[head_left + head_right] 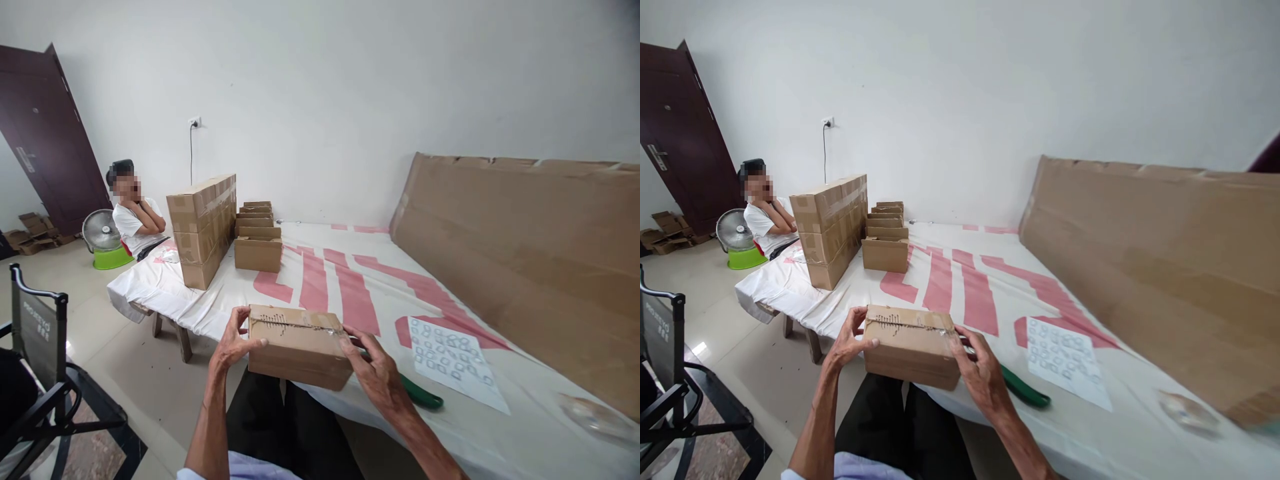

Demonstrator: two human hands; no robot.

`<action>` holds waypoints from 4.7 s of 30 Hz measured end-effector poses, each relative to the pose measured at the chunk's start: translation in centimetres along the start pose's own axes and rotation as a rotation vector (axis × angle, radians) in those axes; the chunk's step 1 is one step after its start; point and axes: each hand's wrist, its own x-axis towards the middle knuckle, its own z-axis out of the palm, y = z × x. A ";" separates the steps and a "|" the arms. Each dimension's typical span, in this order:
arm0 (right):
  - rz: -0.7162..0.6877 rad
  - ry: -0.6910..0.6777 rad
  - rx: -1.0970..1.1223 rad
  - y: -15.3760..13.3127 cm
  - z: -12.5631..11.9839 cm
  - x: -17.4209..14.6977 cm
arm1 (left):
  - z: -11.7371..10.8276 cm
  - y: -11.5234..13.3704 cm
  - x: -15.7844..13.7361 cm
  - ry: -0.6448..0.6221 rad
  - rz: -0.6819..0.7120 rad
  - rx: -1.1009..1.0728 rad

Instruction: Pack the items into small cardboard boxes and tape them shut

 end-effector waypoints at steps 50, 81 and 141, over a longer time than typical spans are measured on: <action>-0.008 0.059 0.168 -1.3 -0.7 -2.4 | 0.4 1.1 0.7 0.059 0.005 -0.060; -0.114 0.023 0.182 -2.9 -1.4 -3.8 | 0.3 0.6 1.5 0.186 0.029 -0.167; -0.043 0.056 0.135 -2.2 -1.5 -2.3 | -0.1 1.0 0.6 -0.014 0.005 0.000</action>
